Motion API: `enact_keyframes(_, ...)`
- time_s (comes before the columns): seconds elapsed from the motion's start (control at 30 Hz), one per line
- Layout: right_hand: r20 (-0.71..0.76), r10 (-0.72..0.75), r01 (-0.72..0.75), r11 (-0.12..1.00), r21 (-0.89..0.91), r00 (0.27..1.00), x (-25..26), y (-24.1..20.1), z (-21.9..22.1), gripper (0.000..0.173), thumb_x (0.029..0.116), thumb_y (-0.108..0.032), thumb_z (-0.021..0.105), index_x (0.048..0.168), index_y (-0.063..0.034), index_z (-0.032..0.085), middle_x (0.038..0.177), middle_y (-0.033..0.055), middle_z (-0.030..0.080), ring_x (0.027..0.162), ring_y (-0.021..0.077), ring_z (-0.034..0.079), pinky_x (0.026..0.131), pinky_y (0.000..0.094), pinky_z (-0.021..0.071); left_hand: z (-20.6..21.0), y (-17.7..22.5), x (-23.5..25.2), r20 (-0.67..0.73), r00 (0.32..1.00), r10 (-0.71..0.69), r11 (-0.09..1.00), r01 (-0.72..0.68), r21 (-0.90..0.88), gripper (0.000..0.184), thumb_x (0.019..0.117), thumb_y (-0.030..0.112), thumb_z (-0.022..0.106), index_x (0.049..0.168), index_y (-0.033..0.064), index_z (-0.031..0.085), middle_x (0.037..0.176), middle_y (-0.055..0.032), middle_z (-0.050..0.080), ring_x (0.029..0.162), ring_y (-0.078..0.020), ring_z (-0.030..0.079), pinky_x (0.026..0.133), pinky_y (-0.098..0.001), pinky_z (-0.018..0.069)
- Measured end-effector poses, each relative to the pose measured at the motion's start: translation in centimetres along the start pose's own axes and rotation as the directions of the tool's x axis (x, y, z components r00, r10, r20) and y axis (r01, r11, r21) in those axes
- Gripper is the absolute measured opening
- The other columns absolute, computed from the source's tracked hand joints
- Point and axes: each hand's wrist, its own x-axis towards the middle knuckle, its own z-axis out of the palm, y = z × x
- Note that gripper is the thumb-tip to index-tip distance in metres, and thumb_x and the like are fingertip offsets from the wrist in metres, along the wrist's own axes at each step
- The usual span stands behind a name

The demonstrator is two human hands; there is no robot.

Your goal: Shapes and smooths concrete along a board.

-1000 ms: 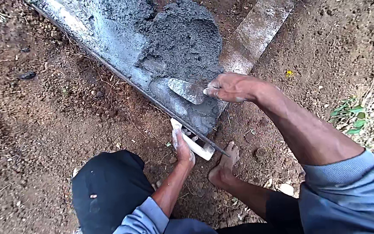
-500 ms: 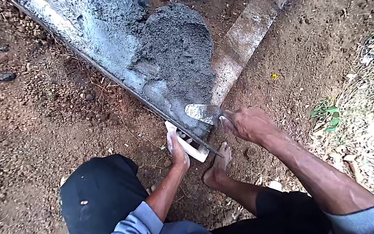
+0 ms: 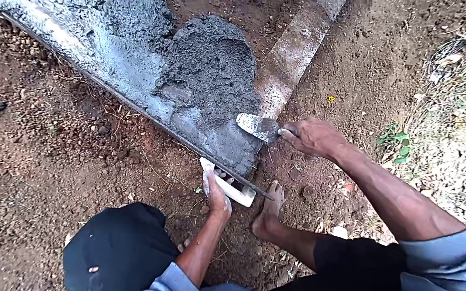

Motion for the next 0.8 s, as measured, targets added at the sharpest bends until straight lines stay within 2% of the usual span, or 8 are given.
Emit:
enact_keyframes(0.07,-0.152,0.021,-0.018,1.000,0.021,0.988,0.2,1.2,-1.3,0.045,0.1085,-0.043,0.040,0.095,-0.0096,0.067,0.081,0.0185,0.068,0.083,0.0423,0.070,0.067,0.0641,0.0500,0.0,-0.1,0.0,0.002,1.000,0.013,1.000,-0.013,0.008,0.040,0.1120,0.040,0.033,0.112,0.0073,0.057,0.092,-0.0073,0.059,0.083,-0.0207,0.064,0.074,-0.0425,0.0589)
enact_keyframes(0.13,-0.276,0.042,-0.031,0.999,0.043,0.960,0.8,1.8,-2.7,0.044,0.1083,-0.038,0.039,0.099,-0.0056,0.067,0.085,0.0235,0.069,0.086,0.0472,0.069,0.067,0.0670,0.0487,-0.1,0.0,0.0,0.011,1.000,0.024,1.000,-0.024,0.003,0.040,0.1121,0.039,0.032,0.113,0.0069,0.056,0.092,-0.0070,0.059,0.083,-0.0202,0.064,0.074,-0.0417,0.0591)
enact_keyframes(0.23,-0.368,0.039,-0.024,0.999,0.044,0.929,2.0,2.8,-3.9,0.042,0.1070,-0.039,0.038,0.100,-0.0054,0.062,0.088,0.0243,0.068,0.087,0.0488,0.069,0.065,0.0676,0.0474,0.1,-0.1,-0.3,0.001,1.000,0.031,0.999,-0.031,-0.018,0.037,0.1123,0.037,0.033,0.116,0.0076,0.056,0.091,-0.0068,0.059,0.082,-0.0198,0.065,0.074,-0.0410,0.0595)
enact_keyframes(0.3,-0.382,0.024,-0.007,0.999,0.044,0.924,2.2,3.0,-4.1,0.043,0.1064,-0.040,0.038,0.102,-0.0056,0.063,0.089,0.0242,0.068,0.088,0.0494,0.069,0.066,0.0683,0.0472,0.1,-0.2,-0.4,-0.012,0.999,0.044,0.999,-0.045,-0.013,0.038,0.1125,0.037,0.032,0.120,0.0075,0.055,0.092,-0.0066,0.060,0.081,-0.0196,0.065,0.073,-0.0406,0.0595)
enact_keyframes(0.53,-0.442,-0.041,0.121,0.981,0.154,0.896,1.8,4.3,-3.1,0.044,0.1055,-0.043,0.036,0.099,-0.0075,0.061,0.081,0.0207,0.064,0.082,0.0459,0.067,0.062,0.0659,0.0447,-0.1,-1.3,-0.4,0.010,0.996,0.087,0.996,-0.087,-0.004,0.040,0.1125,0.038,0.029,0.112,0.0081,0.056,0.086,-0.0063,0.062,0.079,-0.0191,0.066,0.072,-0.0395,0.0597)
enact_keyframes(0.63,-0.475,-0.065,0.189,0.958,0.217,0.877,2.1,5.1,-2.5,0.042,0.1049,-0.042,0.037,0.094,-0.0081,0.060,0.080,0.0169,0.061,0.079,0.0398,0.065,0.062,0.0615,0.0426,-0.5,-2.2,-0.7,0.052,0.996,0.074,0.997,-0.076,0.027,0.044,0.1126,0.039,0.028,0.108,0.0067,0.056,0.089,-0.0072,0.062,0.081,-0.0203,0.066,0.076,-0.0412,0.0600)
enact_keyframes(0.7,-0.485,-0.078,0.219,0.945,0.241,0.871,2.1,5.6,-2.1,0.040,0.1049,-0.040,0.037,0.090,-0.0087,0.058,0.078,0.0144,0.059,0.077,0.0362,0.063,0.061,0.0582,0.0411,-0.9,-2.7,-1.1,0.106,0.993,0.055,0.997,-0.060,0.042,0.044,0.1126,0.037,0.027,0.112,0.0045,0.056,0.093,-0.0088,0.064,0.085,-0.0216,0.067,0.079,-0.0425,0.0603)
enact_keyframes(0.8,-0.468,-0.082,0.234,0.932,0.276,0.880,2.1,6.1,-1.6,0.039,0.1050,-0.039,0.038,0.089,-0.0090,0.058,0.079,0.0138,0.059,0.078,0.0358,0.063,0.062,0.0583,0.0418,-2.2,-3.9,-2.2,0.175,0.985,0.002,0.999,-0.010,0.047,0.035,0.1125,0.028,0.030,0.120,0.0034,0.054,0.096,-0.0099,0.066,0.088,-0.0224,0.069,0.083,-0.0427,0.0601)
